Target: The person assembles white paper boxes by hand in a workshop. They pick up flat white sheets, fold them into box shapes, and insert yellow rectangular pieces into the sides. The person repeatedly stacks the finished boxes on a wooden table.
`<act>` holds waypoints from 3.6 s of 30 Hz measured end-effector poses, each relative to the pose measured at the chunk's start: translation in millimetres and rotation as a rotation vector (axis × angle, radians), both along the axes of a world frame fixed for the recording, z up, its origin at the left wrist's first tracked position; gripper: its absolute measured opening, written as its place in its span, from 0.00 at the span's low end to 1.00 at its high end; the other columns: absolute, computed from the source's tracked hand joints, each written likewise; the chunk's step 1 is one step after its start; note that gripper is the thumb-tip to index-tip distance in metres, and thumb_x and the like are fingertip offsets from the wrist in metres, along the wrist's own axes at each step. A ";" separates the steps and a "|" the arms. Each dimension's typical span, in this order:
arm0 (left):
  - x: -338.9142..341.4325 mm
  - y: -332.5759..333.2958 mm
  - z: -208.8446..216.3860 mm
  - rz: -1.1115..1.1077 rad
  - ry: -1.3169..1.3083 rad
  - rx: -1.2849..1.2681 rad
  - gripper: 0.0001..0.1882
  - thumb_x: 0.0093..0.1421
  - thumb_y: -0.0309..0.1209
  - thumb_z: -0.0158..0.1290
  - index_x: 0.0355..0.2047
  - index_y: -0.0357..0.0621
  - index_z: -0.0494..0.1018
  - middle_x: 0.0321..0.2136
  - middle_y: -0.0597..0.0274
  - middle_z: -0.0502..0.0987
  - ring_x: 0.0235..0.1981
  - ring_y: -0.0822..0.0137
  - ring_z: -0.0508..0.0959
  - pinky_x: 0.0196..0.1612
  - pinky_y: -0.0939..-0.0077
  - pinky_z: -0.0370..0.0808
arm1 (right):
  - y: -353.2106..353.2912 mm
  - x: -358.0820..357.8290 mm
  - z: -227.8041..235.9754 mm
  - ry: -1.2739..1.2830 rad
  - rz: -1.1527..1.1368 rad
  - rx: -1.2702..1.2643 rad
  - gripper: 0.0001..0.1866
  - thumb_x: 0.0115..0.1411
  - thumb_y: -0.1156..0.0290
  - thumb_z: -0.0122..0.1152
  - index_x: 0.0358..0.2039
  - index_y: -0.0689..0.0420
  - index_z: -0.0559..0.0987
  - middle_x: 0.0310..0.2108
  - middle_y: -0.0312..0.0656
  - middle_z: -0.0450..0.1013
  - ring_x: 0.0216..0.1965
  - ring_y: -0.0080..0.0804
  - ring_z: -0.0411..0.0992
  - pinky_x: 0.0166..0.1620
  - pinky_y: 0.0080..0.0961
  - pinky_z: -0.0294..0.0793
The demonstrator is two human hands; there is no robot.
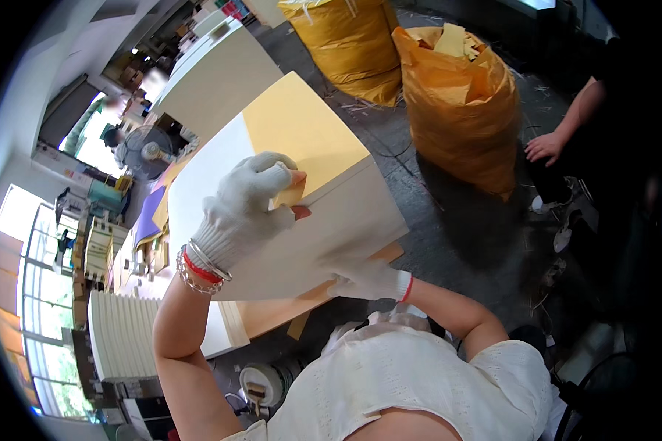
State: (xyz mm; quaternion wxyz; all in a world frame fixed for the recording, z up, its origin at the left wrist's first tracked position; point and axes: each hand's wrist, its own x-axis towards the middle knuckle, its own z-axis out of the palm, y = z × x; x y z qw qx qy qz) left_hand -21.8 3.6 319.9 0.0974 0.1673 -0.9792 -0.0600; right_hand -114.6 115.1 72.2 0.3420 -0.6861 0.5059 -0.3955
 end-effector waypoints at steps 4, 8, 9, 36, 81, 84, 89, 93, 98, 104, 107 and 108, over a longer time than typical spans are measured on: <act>0.6 -2.0 2.4 -0.015 0.047 0.035 0.20 0.39 0.23 0.70 0.36 0.38 0.78 0.41 0.57 0.78 0.37 0.60 0.80 0.38 0.74 0.75 | 0.5 -7.2 -7.8 0.016 0.032 -0.101 0.22 0.57 0.57 0.61 0.50 0.53 0.74 0.32 0.38 0.72 0.33 0.31 0.73 0.37 0.30 0.72; -0.6 -0.9 2.1 0.019 0.047 0.056 0.20 0.40 0.23 0.70 0.37 0.39 0.79 0.41 0.57 0.79 0.37 0.60 0.80 0.37 0.73 0.75 | 3.5 -16.0 2.6 0.023 0.091 -0.077 0.22 0.57 0.57 0.62 0.50 0.52 0.74 0.34 0.36 0.72 0.34 0.31 0.74 0.38 0.30 0.72; -1.2 -1.0 1.7 0.019 0.046 0.046 0.20 0.40 0.23 0.70 0.37 0.39 0.79 0.41 0.57 0.79 0.36 0.60 0.80 0.37 0.73 0.75 | 3.5 -15.8 0.9 0.035 0.093 -0.064 0.22 0.57 0.57 0.63 0.49 0.52 0.74 0.34 0.36 0.72 0.34 0.30 0.74 0.38 0.30 0.72; 3.9 -7.3 -6.5 -0.017 0.075 0.020 0.23 0.39 0.24 0.70 0.38 0.41 0.78 0.41 0.57 0.79 0.38 0.60 0.80 0.39 0.73 0.76 | 18.9 -23.6 -11.7 -0.027 0.130 0.009 0.25 0.55 0.65 0.64 0.52 0.54 0.69 0.32 0.39 0.71 0.28 0.29 0.72 0.33 0.28 0.72; 331.4 -107.6 75.4 0.010 1.733 0.156 0.15 0.55 0.26 0.51 0.44 0.37 0.73 0.38 0.54 0.78 0.39 0.62 0.80 0.45 0.68 0.80 | -86.4 201.6 165.9 0.687 -0.127 -0.746 0.25 0.44 0.60 0.68 0.40 0.58 0.71 0.43 0.45 0.67 0.48 0.44 0.67 0.57 0.49 0.64; 387.5 -138.2 48.1 -0.158 1.848 0.427 0.22 0.60 0.27 0.51 0.53 0.29 0.67 0.44 0.50 0.76 0.40 0.59 0.80 0.42 0.67 0.81 | -85.5 217.7 165.3 0.737 -0.187 -0.785 0.27 0.43 0.61 0.69 0.41 0.58 0.70 0.47 0.46 0.66 0.52 0.44 0.65 0.57 0.49 0.63; 433.3 -155.6 38.2 0.067 2.064 0.496 0.18 0.62 0.28 0.51 0.51 0.32 0.68 0.42 0.51 0.77 0.40 0.59 0.80 0.41 0.68 0.79 | -81.0 229.7 173.0 0.765 -0.187 -0.648 0.32 0.45 0.62 0.71 0.48 0.59 0.67 0.50 0.48 0.66 0.53 0.48 0.66 0.56 0.49 0.65; 440.3 -105.1 24.4 0.282 2.011 0.095 0.17 0.61 0.29 0.54 0.49 0.36 0.70 0.41 0.53 0.77 0.38 0.63 0.78 0.41 0.71 0.77 | -94.1 304.5 159.0 0.236 -0.086 -0.515 0.43 0.49 0.63 0.73 0.60 0.64 0.60 0.59 0.52 0.63 0.59 0.53 0.64 0.60 0.48 0.64; 397.2 -55.3 -37.4 0.674 1.604 -0.516 0.22 0.58 0.28 0.57 0.52 0.36 0.69 0.42 0.56 0.76 0.37 0.67 0.77 0.40 0.72 0.76 | -152.8 421.1 65.3 -0.174 -0.128 -0.685 0.40 0.60 0.57 0.62 0.64 0.64 0.56 0.59 0.56 0.62 0.58 0.46 0.65 0.59 0.37 0.67; 404.3 -70.3 -68.8 0.765 1.211 -0.457 0.30 0.45 0.24 0.62 0.52 0.35 0.71 0.54 0.36 0.70 0.54 0.37 0.71 0.55 0.54 0.71 | -159.7 450.4 -57.3 -0.759 0.113 -0.073 0.31 0.61 0.65 0.59 0.61 0.62 0.60 0.55 0.50 0.66 0.54 0.40 0.69 0.56 0.34 0.70; 421.9 -100.6 -114.8 0.773 1.077 -0.308 0.39 0.46 0.21 0.61 0.61 0.36 0.61 0.59 0.39 0.64 0.59 0.40 0.67 0.57 0.56 0.69 | -164.4 462.3 -71.7 -0.919 0.192 0.181 0.28 0.61 0.69 0.58 0.60 0.61 0.63 0.53 0.48 0.69 0.52 0.37 0.70 0.54 0.32 0.72; 446.8 -106.4 -143.0 0.599 1.162 -0.013 0.38 0.49 0.23 0.61 0.62 0.39 0.60 0.59 0.42 0.65 0.60 0.43 0.67 0.57 0.57 0.70 | -166.6 469.8 -71.0 -0.927 0.193 0.268 0.27 0.62 0.71 0.58 0.59 0.61 0.63 0.52 0.47 0.69 0.51 0.37 0.71 0.53 0.31 0.72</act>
